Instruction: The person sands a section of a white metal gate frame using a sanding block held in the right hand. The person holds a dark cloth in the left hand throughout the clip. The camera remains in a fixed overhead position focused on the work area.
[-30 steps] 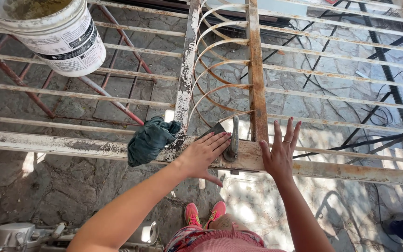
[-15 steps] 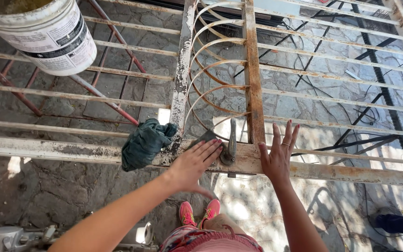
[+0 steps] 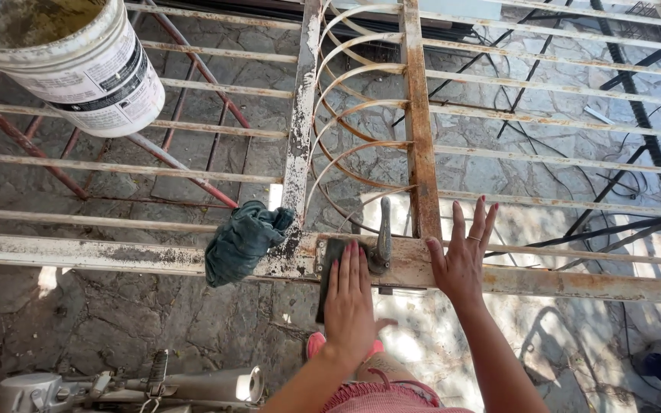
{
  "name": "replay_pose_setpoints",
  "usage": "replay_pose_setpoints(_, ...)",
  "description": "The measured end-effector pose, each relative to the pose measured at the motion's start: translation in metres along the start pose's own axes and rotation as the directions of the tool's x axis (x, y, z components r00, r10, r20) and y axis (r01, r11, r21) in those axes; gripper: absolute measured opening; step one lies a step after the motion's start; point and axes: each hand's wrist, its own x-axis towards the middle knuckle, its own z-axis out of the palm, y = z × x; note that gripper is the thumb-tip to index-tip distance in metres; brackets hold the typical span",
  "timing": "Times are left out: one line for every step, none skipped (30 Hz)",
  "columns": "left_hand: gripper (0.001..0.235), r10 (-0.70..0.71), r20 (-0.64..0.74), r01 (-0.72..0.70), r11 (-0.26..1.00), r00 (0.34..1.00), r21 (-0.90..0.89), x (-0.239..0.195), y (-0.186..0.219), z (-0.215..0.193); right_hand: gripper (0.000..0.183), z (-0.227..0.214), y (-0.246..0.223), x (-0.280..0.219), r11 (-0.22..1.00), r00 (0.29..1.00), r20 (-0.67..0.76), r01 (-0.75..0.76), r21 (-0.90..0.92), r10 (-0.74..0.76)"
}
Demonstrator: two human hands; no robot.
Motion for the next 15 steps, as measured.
replay_pose_setpoints(0.137, -0.002, 0.005, 0.002, 1.0, 1.0, 0.001, 0.006, -0.005, 0.006, 0.077, 0.001, 0.0, 0.0, 1.0, 1.0, 0.005, -0.002, 0.002, 0.002)
replay_pose_setpoints(0.141, 0.023, 0.046, -0.025, 0.998, 0.999, 0.049, 0.011, -0.009, 0.012, 0.077, 0.001, 0.001, 0.0, 1.0, 1.0, 0.003, 0.009, 0.014, -0.009)
replay_pose_setpoints(0.146, 0.046, 0.088, -0.055, 0.994, 0.995, 0.096, 0.016, -0.013, 0.017, 0.076, 0.0, 0.002, 0.001, 0.999, 1.0, 0.001, 0.02, 0.027, -0.02)
replay_pose_setpoints(0.146, 0.04, 0.084, -0.049, 0.994, 0.996, 0.1, 0.006, -0.007, 0.01, 0.076, 0.001, 0.004, -0.001, 0.999, 1.0, 0.0, 0.027, 0.031, -0.027)
replay_pose_setpoints(0.144, 0.021, 0.079, -0.027, 0.997, 0.997, 0.078, -0.002, -0.001, 0.003, 0.073, 0.002, 0.006, -0.002, 0.999, 0.999, -0.002, 0.038, 0.034, -0.038)
replay_pose_setpoints(0.142, 0.007, 0.071, -0.011, 0.998, 0.997, 0.058, -0.008, 0.003, -0.005, 0.071, 0.004, 0.006, -0.002, 0.998, 0.999, -0.01, 0.046, 0.037, -0.046)
replay_pose_setpoints(0.142, 0.007, 0.064, -0.011, 0.998, 0.998, 0.065, -0.007, 0.003, -0.006, 0.071, 0.002, 0.007, 0.002, 0.998, 0.999, -0.017, 0.051, 0.042, -0.051)
replay_pose_setpoints(0.143, 0.036, 0.126, -0.05, 0.993, 0.991, 0.103, -0.01, 0.003, -0.009, 0.066, 0.001, 0.007, 0.001, 0.997, 0.999, 0.001, 0.054, 0.059, -0.054)
replay_pose_setpoints(0.143, 0.062, 0.188, -0.089, 0.986, 0.98, 0.139, -0.014, 0.004, -0.012, 0.062, 0.0, 0.006, 0.0, 0.996, 0.998, 0.018, 0.056, 0.075, -0.057)
replay_pose_setpoints(0.143, 0.061, 0.189, -0.088, 0.986, 0.98, 0.142, 0.002, 0.001, -0.025, 0.062, 0.001, 0.008, 0.0, 0.995, 0.998, 0.018, 0.056, 0.079, -0.058)
replay_pose_setpoints(0.139, 0.062, 0.38, -0.193, 0.928, 0.923, 0.317, 0.017, -0.001, -0.037, 0.066, 0.001, 0.009, -0.001, 0.996, 0.997, 0.036, 0.06, 0.072, -0.063)
replay_pose_setpoints(0.137, 0.013, 0.55, -0.315, 0.831, 0.835, 0.458, 0.031, -0.004, -0.05, 0.07, 0.002, 0.009, -0.001, 0.995, 0.996, 0.056, 0.068, 0.067, -0.072)
replay_pose_setpoints(0.137, 0.005, 0.55, -0.31, 0.831, 0.835, 0.463, 0.025, -0.007, -0.028, 0.07, 0.001, 0.01, -0.002, 0.995, 0.995, 0.058, 0.072, 0.072, -0.077)
replay_pose_setpoints(0.144, 0.082, 0.268, -0.163, 0.941, 0.96, 0.296, 0.021, -0.011, -0.005, 0.071, 0.001, 0.01, -0.003, 0.995, 0.996, 0.055, 0.068, 0.077, -0.072)
replay_pose_setpoints(0.157, 0.067, -0.05, -0.063, 0.995, 0.997, 0.076, 0.017, -0.015, 0.017, 0.071, 0.001, 0.01, -0.002, 0.995, 0.996, 0.052, 0.063, 0.082, -0.067)
